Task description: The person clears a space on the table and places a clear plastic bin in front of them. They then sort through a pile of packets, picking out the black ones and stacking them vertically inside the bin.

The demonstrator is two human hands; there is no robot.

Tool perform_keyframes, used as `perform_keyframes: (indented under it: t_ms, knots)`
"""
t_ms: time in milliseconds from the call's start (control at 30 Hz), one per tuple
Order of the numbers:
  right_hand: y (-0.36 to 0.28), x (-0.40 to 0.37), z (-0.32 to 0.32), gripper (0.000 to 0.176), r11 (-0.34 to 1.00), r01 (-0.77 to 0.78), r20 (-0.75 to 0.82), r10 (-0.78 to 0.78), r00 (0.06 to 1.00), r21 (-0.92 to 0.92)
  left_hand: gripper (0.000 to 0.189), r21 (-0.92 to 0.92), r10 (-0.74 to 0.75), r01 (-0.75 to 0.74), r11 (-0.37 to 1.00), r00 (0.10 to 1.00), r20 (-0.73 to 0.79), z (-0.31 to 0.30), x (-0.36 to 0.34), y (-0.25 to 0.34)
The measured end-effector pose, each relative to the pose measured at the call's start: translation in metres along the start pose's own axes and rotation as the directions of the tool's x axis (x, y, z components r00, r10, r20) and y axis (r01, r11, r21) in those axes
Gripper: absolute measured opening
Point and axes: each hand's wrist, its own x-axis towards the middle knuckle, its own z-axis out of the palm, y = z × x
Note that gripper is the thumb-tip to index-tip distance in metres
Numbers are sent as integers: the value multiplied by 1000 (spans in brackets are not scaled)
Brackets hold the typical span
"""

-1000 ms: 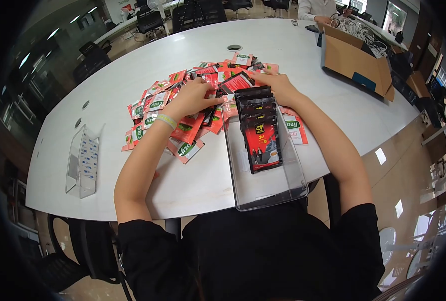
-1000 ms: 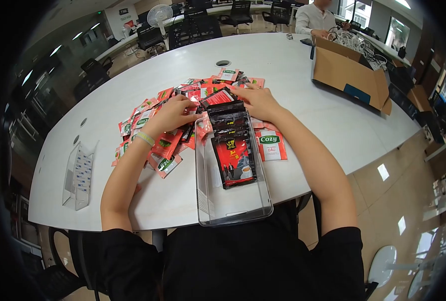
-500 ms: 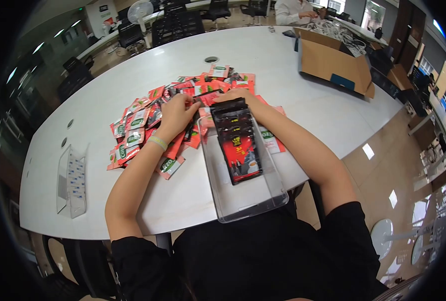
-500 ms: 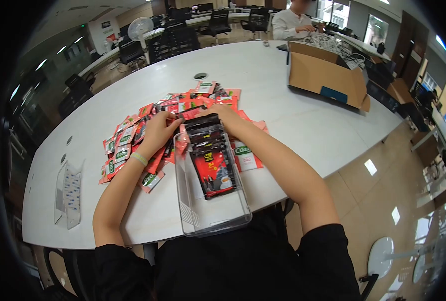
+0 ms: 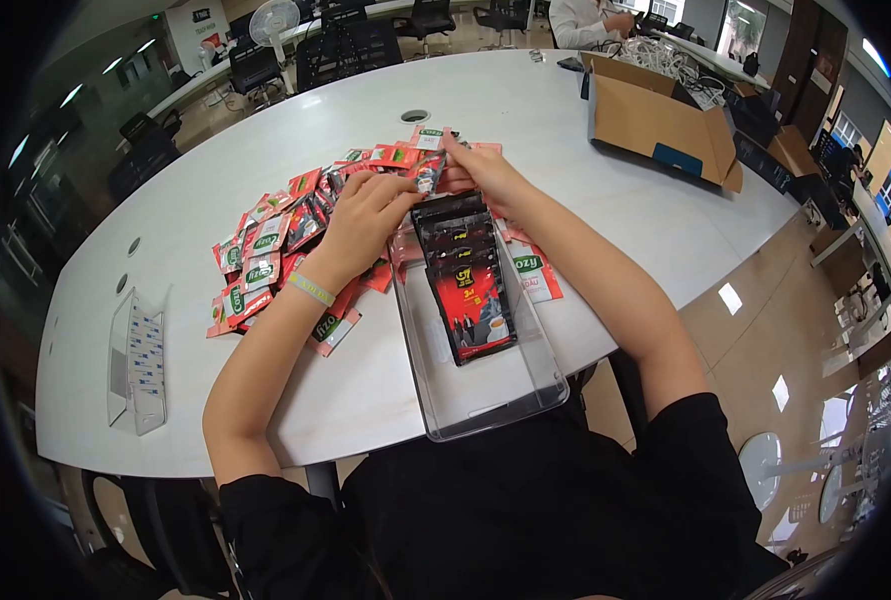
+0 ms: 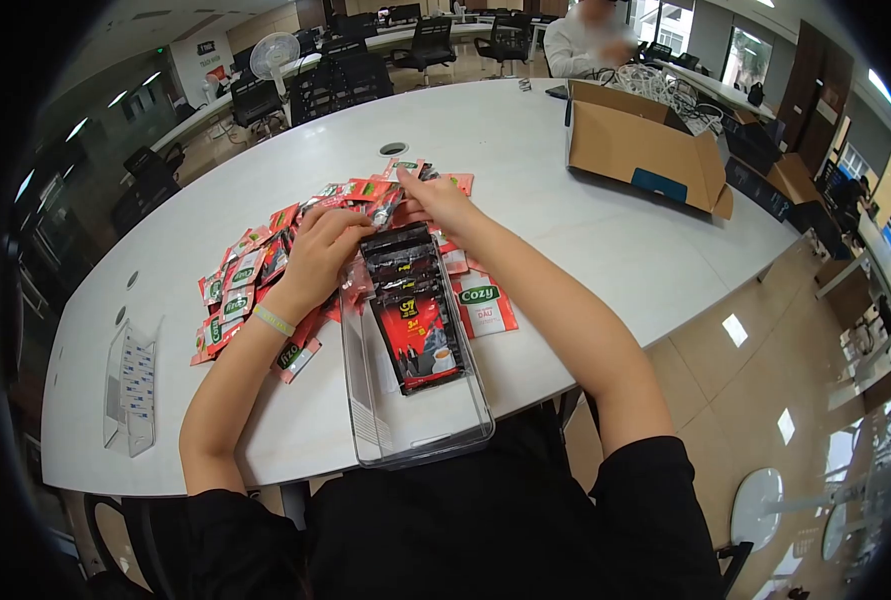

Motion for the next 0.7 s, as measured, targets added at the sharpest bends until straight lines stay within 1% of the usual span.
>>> perform_keyframes:
  t_ms: [33,67,100,133,167,200,233,267,300,333,367,400,433,467,500,533,567,600,633,667,700]
  knots:
    - [1,-5,1,34,1000,1,-32,-1,999,-2,16,-37,40,-40,999,999,22,4,-3,-2]
    - [2,-6,3,34,1000,-5,-31,5,1000,5,16,-75,81,-77,994,996,43,6,-4,-3]
    - [3,-8,5,26,998,57,-54,-57,997,10,17,-106,93,-87,991,995,46,7,-5,-5]
    - [2,-7,6,18,992,123,-76,-121,990,13,17,-102,89,-84,991,995,50,8,-8,-5]
    - [1,-3,3,19,989,134,-75,-130,989,56,20,-75,81,-79,994,996,33,7,-8,-4]
    - [-1,0,0,19,989,137,-69,-133,989,58,23,-46,75,-75,996,997,13,7,-7,-4]
    - [0,1,-4,15,978,193,-87,-186,979,74,27,-53,34,-34,998,999,-6,7,-7,-3]
    - [2,1,-7,12,965,245,-109,-235,966,91,27,-55,31,-31,998,1000,-1,7,-8,-2]
    - [0,6,-11,19,955,282,-134,-269,954,88,28,-87,-48,47,995,999,-15,7,-7,-3]
    - [0,5,-16,19,955,283,-135,-270,953,88,30,-123,-126,122,985,992,-26,7,-6,-3]
    - [-7,1,-17,26,939,334,-187,-316,930,76,22,-113,-158,149,982,985,-75,6,-4,-2]
    - [-13,-4,-17,33,921,384,-240,-360,902,61,22,-114,-157,148,982,985,-75,5,-5,-4]
    - [-18,-8,-20,46,901,424,-208,-399,893,89,19,-254,-323,321,912,946,36,4,-6,-6]
    - [-25,-13,-25,46,901,425,-210,-400,892,90,23,-365,-460,489,793,872,169,3,-6,-9]
    - [-34,-20,-29,47,895,438,-135,-426,895,83,23,-365,-458,488,793,872,171,3,-3,-9]
    - [-42,-27,-31,47,889,451,-59,-447,893,78,30,-570,-489,511,643,847,207,4,1,-9]
    - [-53,-35,-26,49,886,460,-32,-459,888,62,39,-736,-511,506,450,822,252,3,3,-7]
    - [-63,-45,-24,49,887,458,-33,-457,889,64,39,-735,-512,509,449,820,255,1,7,-4]
    - [-73,-56,-22,47,882,471,130,-470,873,20,43,-787,-508,508,349,809,297,-1,10,-1]
    - [-85,-66,-16,45,871,490,293,-463,836,-23,48,-829,-500,502,246,798,335,-4,14,2]
    - [-95,-83,-1,37,883,457,329,-402,854,-107,48,-826,-505,509,242,793,340,-6,15,6]
